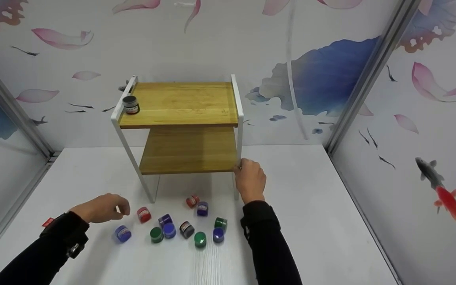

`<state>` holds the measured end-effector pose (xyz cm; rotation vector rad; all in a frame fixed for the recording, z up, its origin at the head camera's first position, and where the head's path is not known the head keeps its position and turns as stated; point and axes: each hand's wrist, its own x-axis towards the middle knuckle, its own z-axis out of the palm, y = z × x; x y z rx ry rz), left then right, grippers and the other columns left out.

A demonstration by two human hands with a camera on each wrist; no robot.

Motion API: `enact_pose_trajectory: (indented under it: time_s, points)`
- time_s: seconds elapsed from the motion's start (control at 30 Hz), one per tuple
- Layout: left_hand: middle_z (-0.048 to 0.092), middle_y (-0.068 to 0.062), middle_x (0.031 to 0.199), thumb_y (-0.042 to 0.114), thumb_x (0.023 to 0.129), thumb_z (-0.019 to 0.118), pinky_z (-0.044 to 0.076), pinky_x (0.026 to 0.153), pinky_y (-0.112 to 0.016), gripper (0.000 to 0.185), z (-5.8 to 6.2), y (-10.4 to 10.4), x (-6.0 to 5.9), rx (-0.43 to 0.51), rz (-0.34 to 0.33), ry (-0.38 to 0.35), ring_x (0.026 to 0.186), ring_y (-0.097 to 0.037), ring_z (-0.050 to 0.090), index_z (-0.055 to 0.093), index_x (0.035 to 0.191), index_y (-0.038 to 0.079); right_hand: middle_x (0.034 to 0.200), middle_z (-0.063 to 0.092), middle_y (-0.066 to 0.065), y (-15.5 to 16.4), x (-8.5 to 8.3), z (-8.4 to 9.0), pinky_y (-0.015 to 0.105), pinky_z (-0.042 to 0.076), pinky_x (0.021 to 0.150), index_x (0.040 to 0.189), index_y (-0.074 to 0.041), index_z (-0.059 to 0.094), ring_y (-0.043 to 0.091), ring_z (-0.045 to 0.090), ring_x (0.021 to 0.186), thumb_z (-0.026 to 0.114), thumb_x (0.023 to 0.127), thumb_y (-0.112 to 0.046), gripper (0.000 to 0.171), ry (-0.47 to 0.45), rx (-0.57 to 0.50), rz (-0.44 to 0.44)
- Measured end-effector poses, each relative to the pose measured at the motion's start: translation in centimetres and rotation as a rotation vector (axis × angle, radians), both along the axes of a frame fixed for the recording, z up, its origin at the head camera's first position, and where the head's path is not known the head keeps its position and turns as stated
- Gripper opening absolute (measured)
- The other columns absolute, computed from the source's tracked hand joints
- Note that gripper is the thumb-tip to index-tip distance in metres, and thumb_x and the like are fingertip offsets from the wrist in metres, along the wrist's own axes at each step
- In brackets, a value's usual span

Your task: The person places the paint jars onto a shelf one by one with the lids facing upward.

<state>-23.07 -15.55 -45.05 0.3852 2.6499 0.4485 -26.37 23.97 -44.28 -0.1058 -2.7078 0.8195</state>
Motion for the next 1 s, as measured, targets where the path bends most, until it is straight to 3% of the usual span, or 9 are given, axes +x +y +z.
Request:
enact_pose_trajectory:
  time_s: [0.2, 0.37, 0.57, 0.8, 1.0]
  points:
    - [0.067, -0.01, 0.101, -0.002, 0.081, 0.072, 0.052, 0.085, -0.048, 0.023, -1.3, -0.6, 1.1, -0.033, 0.009, -0.033, 0.092, -0.025, 0.061, 0.072, 0.1, 0.009, 0.073, 0.071, 0.01, 0.1, 0.1, -0.3, 0.04, 0.052, 0.062, 0.086, -0.003, 0.072, 0.024, 0.068, 0.069, 0.071, 0.089, -0.022, 0.019, 0.009, -0.002, -0.003]
    - [0.067, -0.009, 0.103, 0.005, 0.079, 0.077, 0.052, 0.084, -0.051, 0.027, -2.7, -0.7, 1.3, -0.095, 0.044, -0.08, 0.093, -0.027, 0.061, 0.072, 0.104, 0.014, 0.074, 0.07, 0.01, 0.1, 0.1, -0.4, 0.04, 0.051, 0.062, 0.086, -0.003, 0.072, 0.024, 0.067, 0.069, 0.07, 0.09, -0.023, 0.02, -0.006, -0.011, -0.004]
    - [0.067, -0.006, 0.099, 0.012, 0.078, 0.08, 0.053, 0.083, -0.05, 0.026, -3.5, -0.6, 1.6, -0.075, 0.061, -0.119, 0.09, -0.025, 0.061, 0.072, 0.102, 0.015, 0.074, 0.07, 0.01, 0.1, 0.2, -0.5, 0.042, 0.052, 0.063, 0.088, -0.003, 0.072, 0.024, 0.068, 0.07, 0.07, 0.09, -0.023, 0.02, -0.013, -0.008, -0.006]
    - [0.067, -0.005, 0.099, 0.012, 0.079, 0.079, 0.052, 0.081, -0.05, 0.021, -4.2, -0.6, 1.9, -0.079, 0.06, -0.112, 0.087, -0.023, 0.058, 0.072, 0.099, 0.014, 0.075, 0.07, 0.01, 0.0, 0.2, -0.5, 0.042, 0.052, 0.064, 0.087, -0.003, 0.072, 0.025, 0.068, 0.071, 0.07, 0.09, -0.025, 0.022, -0.012, 0.001, -0.007]
    - [0.064, -0.004, 0.09, 0.011, 0.082, 0.076, 0.052, 0.074, -0.043, 0.015, -4.3, -0.3, 1.9, -0.07, 0.073, -0.07, 0.079, -0.022, 0.054, 0.069, 0.096, 0.01, 0.074, 0.07, 0.01, 0.0, -0.1, -0.1, 0.041, 0.052, 0.062, 0.085, -0.003, 0.071, 0.024, 0.068, 0.07, 0.071, 0.089, -0.025, 0.022, 0.005, 0.005, -0.007]
